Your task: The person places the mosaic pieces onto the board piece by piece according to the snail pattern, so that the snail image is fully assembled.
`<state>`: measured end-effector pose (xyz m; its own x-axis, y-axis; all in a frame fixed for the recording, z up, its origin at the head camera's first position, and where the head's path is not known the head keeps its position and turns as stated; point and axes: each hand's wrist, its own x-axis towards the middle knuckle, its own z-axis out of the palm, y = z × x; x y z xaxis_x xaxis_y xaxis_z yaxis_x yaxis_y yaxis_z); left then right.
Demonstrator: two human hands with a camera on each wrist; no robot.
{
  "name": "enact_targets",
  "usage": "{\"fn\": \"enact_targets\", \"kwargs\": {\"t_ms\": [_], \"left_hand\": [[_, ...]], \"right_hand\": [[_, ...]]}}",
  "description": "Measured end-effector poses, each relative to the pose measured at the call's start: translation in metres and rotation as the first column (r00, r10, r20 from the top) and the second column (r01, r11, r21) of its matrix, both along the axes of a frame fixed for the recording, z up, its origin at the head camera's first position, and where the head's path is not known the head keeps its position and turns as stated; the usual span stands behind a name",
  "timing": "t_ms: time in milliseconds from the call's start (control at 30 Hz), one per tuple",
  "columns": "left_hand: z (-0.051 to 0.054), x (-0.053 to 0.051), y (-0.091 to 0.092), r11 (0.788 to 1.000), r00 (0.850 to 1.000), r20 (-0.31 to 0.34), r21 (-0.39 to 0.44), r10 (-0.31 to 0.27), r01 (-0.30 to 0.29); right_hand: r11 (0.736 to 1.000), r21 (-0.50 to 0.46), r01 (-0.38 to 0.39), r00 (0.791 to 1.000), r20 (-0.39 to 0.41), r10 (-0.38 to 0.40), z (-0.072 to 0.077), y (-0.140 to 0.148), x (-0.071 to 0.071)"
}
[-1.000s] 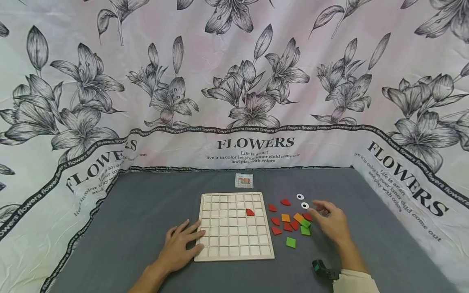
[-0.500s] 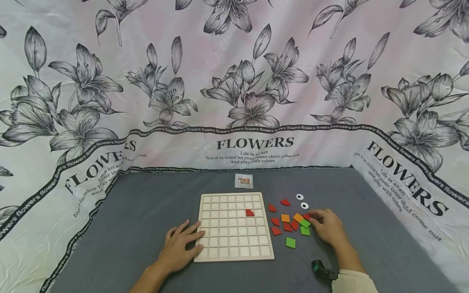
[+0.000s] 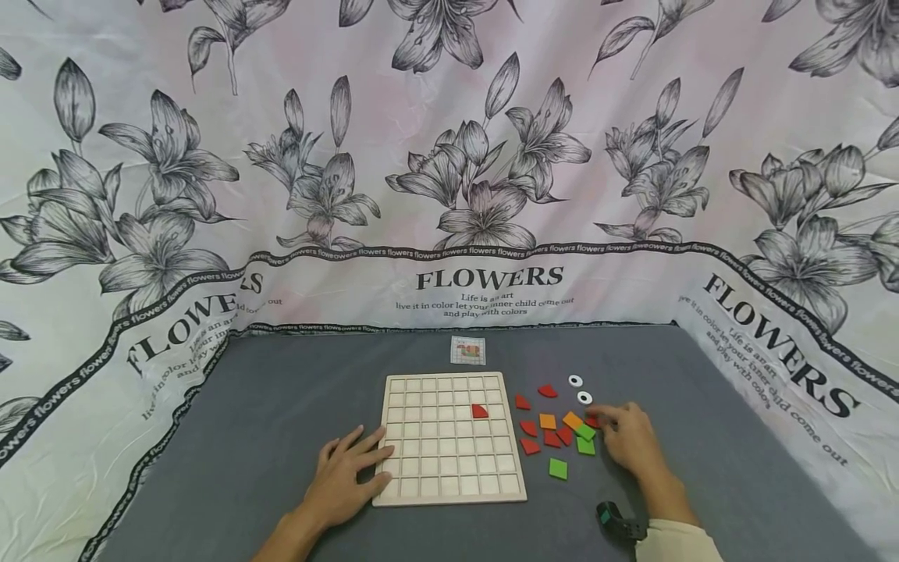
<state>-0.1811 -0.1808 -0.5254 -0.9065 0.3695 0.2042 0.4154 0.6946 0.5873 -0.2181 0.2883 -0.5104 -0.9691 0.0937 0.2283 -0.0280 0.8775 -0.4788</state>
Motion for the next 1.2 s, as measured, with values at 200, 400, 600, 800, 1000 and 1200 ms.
{"fn": "enact_targets", "kwargs": {"t_ms": [200,400,600,800,1000,1200], "left_hand": [[-0.0014,-0.0009,-0.0006,1.0,1.0,-0.002,-0.01,0.005,-0.005],[-0.0006,-0.0008,-0.0006,1.0,1.0,-0.008,-0.027,0.013,-0.014],[0.0001,-0.0002,-0.0008,1.0,1.0,0.001,-0.017,0.01,-0.01],[-0.0003,0.0,-0.0008,1.0,1.0,0.0,-0.016,0.008,-0.008],[-0.0012,-0.0001,0.0,1.0,1.0,-0.015,-0.016,0.01,-0.01],[-0.002,-0.0006,0.0002,1.0,0.999,-0.028,-0.016,0.016,-0.016]], "right_hand": [[0.994,-0.033,0.1,0.994,-0.042,-0.101,0.0021,0.001,0.0016],[0.999,-0.008,0.04,0.999,-0.029,-0.04,0.0012,-0.0001,0.0006],[0.999,-0.02,0.026,0.999,-0.04,-0.027,0.0016,-0.001,0.0013],[0.999,0.001,0.041,0.999,0.027,-0.041,0.0033,-0.0017,0.002],[1.0,-0.013,0.023,1.0,-0.021,-0.023,0.0021,-0.0007,0.0017],[1.0,-0.001,-0.01,1.0,-0.024,0.01,0.0032,-0.0009,0.0022]]}}
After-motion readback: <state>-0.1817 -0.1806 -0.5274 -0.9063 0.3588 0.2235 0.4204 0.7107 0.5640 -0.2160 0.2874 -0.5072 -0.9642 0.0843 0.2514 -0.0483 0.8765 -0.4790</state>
